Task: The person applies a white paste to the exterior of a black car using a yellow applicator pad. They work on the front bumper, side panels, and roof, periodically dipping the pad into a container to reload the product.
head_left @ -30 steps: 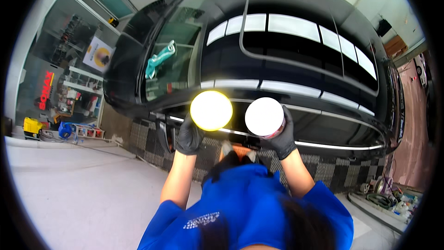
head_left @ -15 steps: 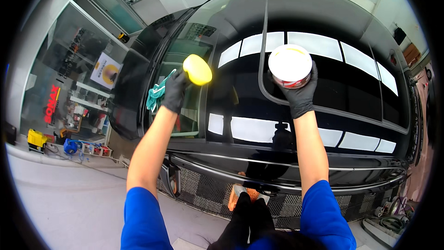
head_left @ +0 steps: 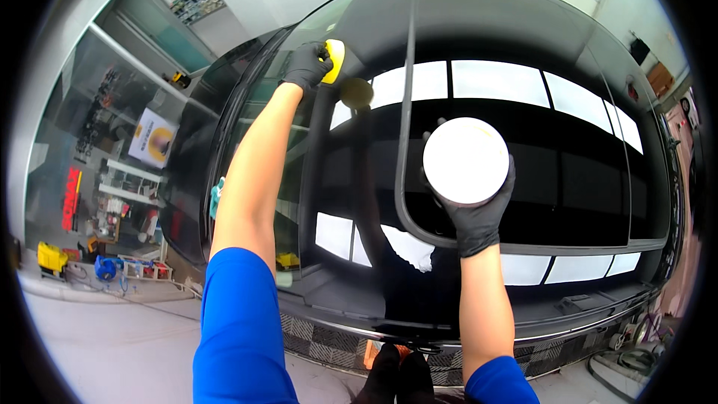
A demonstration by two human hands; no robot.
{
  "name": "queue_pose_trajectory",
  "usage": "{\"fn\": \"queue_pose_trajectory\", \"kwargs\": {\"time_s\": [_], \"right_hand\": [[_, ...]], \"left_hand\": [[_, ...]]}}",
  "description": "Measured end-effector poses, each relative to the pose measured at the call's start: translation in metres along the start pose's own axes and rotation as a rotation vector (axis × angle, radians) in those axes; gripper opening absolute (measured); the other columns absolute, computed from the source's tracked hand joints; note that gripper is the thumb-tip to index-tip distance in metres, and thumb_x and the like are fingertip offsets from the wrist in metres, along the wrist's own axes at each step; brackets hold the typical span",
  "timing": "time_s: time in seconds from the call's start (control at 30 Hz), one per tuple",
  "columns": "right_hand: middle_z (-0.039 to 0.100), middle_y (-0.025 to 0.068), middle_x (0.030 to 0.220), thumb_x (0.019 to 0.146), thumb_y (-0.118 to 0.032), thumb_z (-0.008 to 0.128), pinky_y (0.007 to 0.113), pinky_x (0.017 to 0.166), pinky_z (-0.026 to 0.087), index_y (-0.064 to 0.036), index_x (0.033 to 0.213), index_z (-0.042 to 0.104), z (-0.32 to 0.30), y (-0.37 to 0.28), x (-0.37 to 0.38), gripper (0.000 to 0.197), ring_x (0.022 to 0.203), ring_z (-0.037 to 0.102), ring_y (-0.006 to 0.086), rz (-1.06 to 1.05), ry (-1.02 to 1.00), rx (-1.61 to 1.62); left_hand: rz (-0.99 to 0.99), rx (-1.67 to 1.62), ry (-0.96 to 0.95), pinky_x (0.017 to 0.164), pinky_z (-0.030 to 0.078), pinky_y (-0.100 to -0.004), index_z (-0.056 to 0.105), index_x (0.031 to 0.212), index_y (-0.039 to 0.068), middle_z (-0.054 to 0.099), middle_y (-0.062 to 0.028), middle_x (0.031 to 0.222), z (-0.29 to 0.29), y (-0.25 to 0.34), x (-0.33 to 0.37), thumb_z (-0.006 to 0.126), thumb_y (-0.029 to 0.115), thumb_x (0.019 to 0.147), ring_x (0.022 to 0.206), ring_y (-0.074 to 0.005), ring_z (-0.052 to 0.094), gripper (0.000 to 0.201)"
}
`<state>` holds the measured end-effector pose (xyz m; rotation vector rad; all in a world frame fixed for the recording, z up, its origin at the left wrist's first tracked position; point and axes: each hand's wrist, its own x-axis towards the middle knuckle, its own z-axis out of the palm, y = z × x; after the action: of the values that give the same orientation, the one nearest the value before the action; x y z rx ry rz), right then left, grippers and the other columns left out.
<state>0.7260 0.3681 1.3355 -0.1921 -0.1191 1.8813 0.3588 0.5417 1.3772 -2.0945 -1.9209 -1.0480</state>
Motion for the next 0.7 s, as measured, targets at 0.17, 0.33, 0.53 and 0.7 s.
{"fn": "queue_pose_trajectory", "kwargs": {"time_s": [0.17, 0.33, 0.53, 0.7], "right_hand": [[0.029, 0.0204, 0.149, 0.087, -0.062, 0.040, 0.062, 0.096, 0.042, -0.0117, 0.144, 0.033, -0.007, -0.006, 0.000, 0.077, 0.134, 0.033, 0.0429, -0.067, 0.092, 0.012], [0.029, 0.0216, 0.149, 0.090, -0.062, 0.034, 0.058, 0.096, 0.045, -0.0121, 0.146, 0.031, 0.005, -0.006, 0.001, 0.074, 0.134, 0.034, 0.0439, -0.105, 0.129, 0.020], [0.033, 0.0243, 0.146, 0.095, -0.054, 0.033, 0.048, 0.097, 0.049, -0.0094, 0.145, 0.030, -0.004, -0.003, 0.002, 0.067, 0.129, 0.041, 0.0432, -0.097, 0.118, 0.056], [0.033, 0.0240, 0.146, 0.090, -0.058, 0.039, 0.051, 0.098, 0.047, -0.0132, 0.147, 0.028, 0.021, -0.002, 0.004, 0.073, 0.129, 0.039, 0.0467, -0.017, 0.000, 0.002]], "left_hand": [[-0.075, 0.122, -0.126, 0.077, 0.050, -0.0378, 0.067, 0.087, 0.002, 0.066, -0.0192, 0.090, 0.045, -0.013, 0.044, 0.068, 0.017, 0.071, 0.083, -0.0335, 0.064, 0.022], [-0.261, 0.096, -0.251, 0.083, 0.050, -0.0375, 0.066, 0.089, 0.006, 0.066, -0.0163, 0.103, 0.093, -0.026, 0.056, 0.067, 0.020, 0.073, 0.092, -0.0331, 0.064, 0.021], [-0.144, 0.068, -0.068, 0.099, 0.038, -0.0396, 0.050, 0.130, 0.013, 0.055, -0.0177, 0.128, 0.136, -0.084, 0.051, 0.051, 0.025, 0.084, 0.118, -0.0319, 0.052, 0.047], [-0.064, -0.118, -0.419, 0.115, 0.016, -0.0405, 0.029, 0.148, 0.010, 0.027, -0.0165, 0.153, 0.112, -0.021, 0.035, 0.038, 0.023, 0.093, 0.142, -0.0294, 0.024, 0.057]]}}
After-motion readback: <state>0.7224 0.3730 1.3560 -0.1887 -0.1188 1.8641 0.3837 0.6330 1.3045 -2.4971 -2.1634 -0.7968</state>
